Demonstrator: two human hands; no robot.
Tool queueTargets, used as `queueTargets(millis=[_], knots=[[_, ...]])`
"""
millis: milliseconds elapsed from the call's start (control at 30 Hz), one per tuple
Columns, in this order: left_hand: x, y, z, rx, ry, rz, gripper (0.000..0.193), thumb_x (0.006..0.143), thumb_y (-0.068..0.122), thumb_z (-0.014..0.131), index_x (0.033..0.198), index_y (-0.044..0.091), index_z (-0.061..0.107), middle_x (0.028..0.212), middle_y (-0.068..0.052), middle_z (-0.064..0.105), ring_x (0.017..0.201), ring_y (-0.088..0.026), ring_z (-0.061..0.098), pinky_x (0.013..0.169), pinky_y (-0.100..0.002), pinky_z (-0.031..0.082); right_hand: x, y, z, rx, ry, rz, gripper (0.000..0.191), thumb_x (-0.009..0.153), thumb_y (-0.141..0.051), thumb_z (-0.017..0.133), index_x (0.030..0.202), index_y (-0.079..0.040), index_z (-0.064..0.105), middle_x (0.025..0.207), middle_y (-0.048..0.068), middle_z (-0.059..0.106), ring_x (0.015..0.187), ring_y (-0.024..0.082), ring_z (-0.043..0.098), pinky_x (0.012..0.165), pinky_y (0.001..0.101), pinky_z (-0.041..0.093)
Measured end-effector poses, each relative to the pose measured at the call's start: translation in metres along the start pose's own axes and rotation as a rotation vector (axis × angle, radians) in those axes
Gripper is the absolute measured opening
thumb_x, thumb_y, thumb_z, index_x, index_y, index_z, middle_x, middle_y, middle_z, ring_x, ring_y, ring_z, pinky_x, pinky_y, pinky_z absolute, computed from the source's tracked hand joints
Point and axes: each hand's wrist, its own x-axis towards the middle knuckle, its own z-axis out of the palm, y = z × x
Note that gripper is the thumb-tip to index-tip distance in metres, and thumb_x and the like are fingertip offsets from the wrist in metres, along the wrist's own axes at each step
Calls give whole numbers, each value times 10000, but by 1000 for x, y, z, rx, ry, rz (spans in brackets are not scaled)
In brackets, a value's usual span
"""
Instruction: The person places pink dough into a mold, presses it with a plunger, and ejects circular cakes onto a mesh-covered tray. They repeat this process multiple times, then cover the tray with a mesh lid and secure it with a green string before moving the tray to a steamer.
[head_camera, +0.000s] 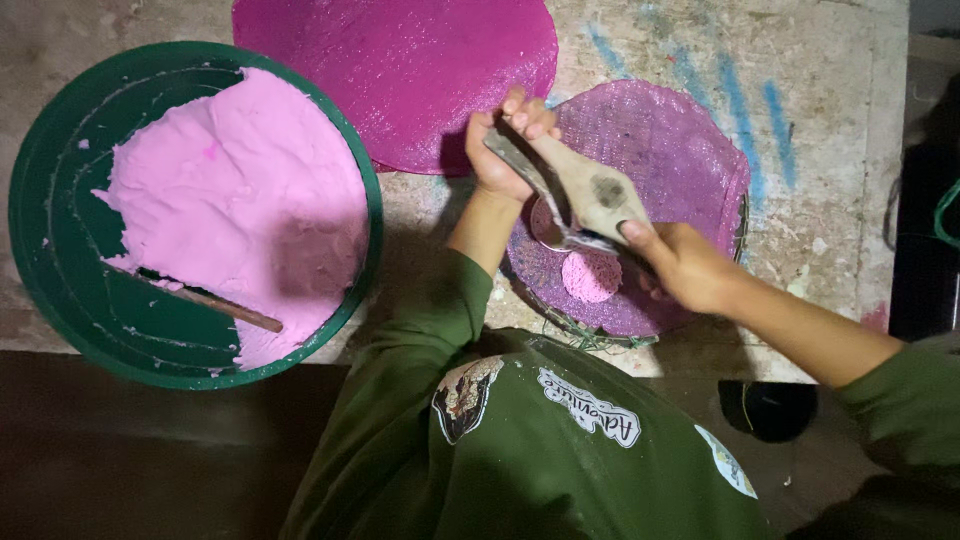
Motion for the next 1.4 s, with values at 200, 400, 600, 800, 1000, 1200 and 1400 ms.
queueTargets(millis=[200,400,600,800,1000,1200,1400], knots=[[20,0,-1,60,-19,24,163,903,335,479,899,175,503,812,36,515,834,-157,526,903,-381,491,3,-2,-12,-108,149,-49,712,1003,-622,372,897,13,674,615,129,650,558,254,670,583,431,529],[25,4,3,85,27,-1,174,907,350,468,876,182,498,784,39,497,803,-160,519,847,-363,472,6,-1,-9,-69,112,-44,703,1016,-617,352,935,5,669,618,137,650,555,267,671,573,439,555],[32,6,17,191,-37,13,219,934,372,436,882,175,517,813,23,533,829,-163,530,862,-372,477,26,19,1,-133,250,-136,714,1042,-620,403,1015,34,690,706,165,686,640,256,675,644,449,531],[13,34,45,1056,169,-254,487,955,325,410,1292,42,619,1098,-75,704,1022,-219,683,937,-399,548,25,62,39,511,176,-518,715,1017,-665,473,1164,19,622,861,77,624,734,168,561,627,342,443],[-54,9,65,1993,-54,-678,1066,750,123,834,1571,94,153,1550,-186,310,1376,-373,325,1136,-538,305,-21,94,32,646,409,-737,815,987,-797,379,1101,-23,607,800,28,585,664,116,516,609,278,408],[-73,-9,77,2304,-228,-861,1197,774,282,885,1632,222,54,1612,-137,291,1481,-309,214,1215,-593,107,-47,110,49,892,512,-673,919,954,-881,356,1271,-28,479,891,55,511,800,167,514,689,349,443],[-33,-2,64,2325,-116,-878,1243,710,408,875,1647,271,69,1602,-143,355,1468,-306,292,1177,-521,321,-53,133,65,1090,615,-666,865,947,-850,460,1350,-85,450,967,70,497,779,186,495,725,375,423]])
